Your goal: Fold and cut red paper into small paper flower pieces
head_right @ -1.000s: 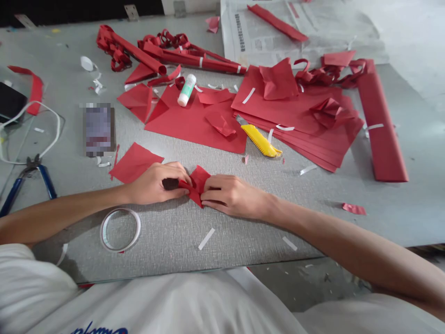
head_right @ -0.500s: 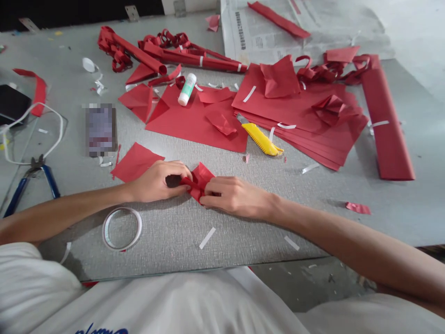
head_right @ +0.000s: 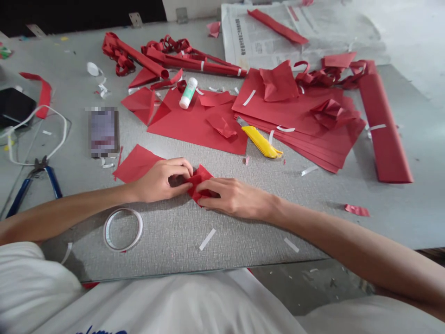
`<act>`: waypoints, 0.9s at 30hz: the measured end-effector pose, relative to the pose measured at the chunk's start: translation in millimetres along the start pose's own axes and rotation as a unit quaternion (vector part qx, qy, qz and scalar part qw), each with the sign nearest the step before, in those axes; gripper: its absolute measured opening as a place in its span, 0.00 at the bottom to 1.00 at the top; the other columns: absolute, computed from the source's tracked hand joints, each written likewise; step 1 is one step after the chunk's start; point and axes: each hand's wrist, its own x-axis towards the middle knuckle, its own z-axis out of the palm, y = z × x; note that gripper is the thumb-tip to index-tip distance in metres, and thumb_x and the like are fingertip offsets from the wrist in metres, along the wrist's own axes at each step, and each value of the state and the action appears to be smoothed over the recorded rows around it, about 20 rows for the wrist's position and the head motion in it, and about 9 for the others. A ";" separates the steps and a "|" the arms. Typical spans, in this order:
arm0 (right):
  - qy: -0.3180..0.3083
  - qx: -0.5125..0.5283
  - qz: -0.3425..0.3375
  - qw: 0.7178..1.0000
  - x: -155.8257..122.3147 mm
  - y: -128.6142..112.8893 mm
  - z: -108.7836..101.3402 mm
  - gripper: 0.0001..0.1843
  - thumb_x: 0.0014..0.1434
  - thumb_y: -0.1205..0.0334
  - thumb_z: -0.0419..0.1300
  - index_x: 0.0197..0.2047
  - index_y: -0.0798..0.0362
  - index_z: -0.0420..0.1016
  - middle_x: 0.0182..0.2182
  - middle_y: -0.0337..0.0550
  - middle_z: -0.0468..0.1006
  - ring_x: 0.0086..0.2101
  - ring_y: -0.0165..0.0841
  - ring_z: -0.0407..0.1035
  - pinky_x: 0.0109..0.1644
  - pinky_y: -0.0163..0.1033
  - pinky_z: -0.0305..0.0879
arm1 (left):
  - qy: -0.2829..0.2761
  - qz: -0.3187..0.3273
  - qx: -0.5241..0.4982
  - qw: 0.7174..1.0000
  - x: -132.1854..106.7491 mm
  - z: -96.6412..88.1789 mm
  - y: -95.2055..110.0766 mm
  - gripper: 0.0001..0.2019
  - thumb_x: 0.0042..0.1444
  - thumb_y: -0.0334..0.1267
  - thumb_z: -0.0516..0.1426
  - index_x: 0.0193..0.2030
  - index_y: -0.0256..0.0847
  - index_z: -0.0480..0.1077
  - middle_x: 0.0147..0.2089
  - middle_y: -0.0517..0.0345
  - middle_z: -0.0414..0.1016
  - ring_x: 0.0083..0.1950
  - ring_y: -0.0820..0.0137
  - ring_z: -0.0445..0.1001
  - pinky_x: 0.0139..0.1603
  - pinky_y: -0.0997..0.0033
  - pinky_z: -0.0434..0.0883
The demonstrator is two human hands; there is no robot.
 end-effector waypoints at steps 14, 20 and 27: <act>-0.023 -0.027 -0.009 0.999 0.1 -1.3 -0.2 0.18 0.79 0.68 0.53 0.62 0.57 0.80 0.57 0.58 0.84 0.55 0.43 0.80 0.56 0.52 0.85 | 0.099 0.012 0.110 0.989 -6.7 15.7 -1.0 0.02 0.73 0.32 0.59 0.46 0.42 0.72 0.45 0.56 0.78 0.39 0.70 0.76 0.45 0.67 0.78; -0.013 -0.045 -0.017 0.999 0.7 -2.2 -0.8 0.18 0.79 0.68 0.51 0.60 0.57 0.81 0.55 0.58 0.85 0.55 0.42 0.80 0.56 0.50 0.84 | 0.056 0.120 0.231 0.964 -12.8 18.0 -7.0 0.11 0.77 0.29 0.54 0.58 0.42 0.76 0.57 0.47 0.81 0.59 0.59 0.76 0.59 0.54 0.79; -0.007 -0.054 -0.015 0.998 -0.1 -2.4 1.1 0.17 0.79 0.68 0.52 0.58 0.58 0.82 0.53 0.57 0.85 0.55 0.42 0.80 0.56 0.49 0.84 | 0.003 0.180 0.312 0.933 -16.0 13.2 -7.7 0.19 0.78 0.26 0.49 0.70 0.34 0.69 0.59 0.42 0.82 0.65 0.59 0.79 0.64 0.56 0.81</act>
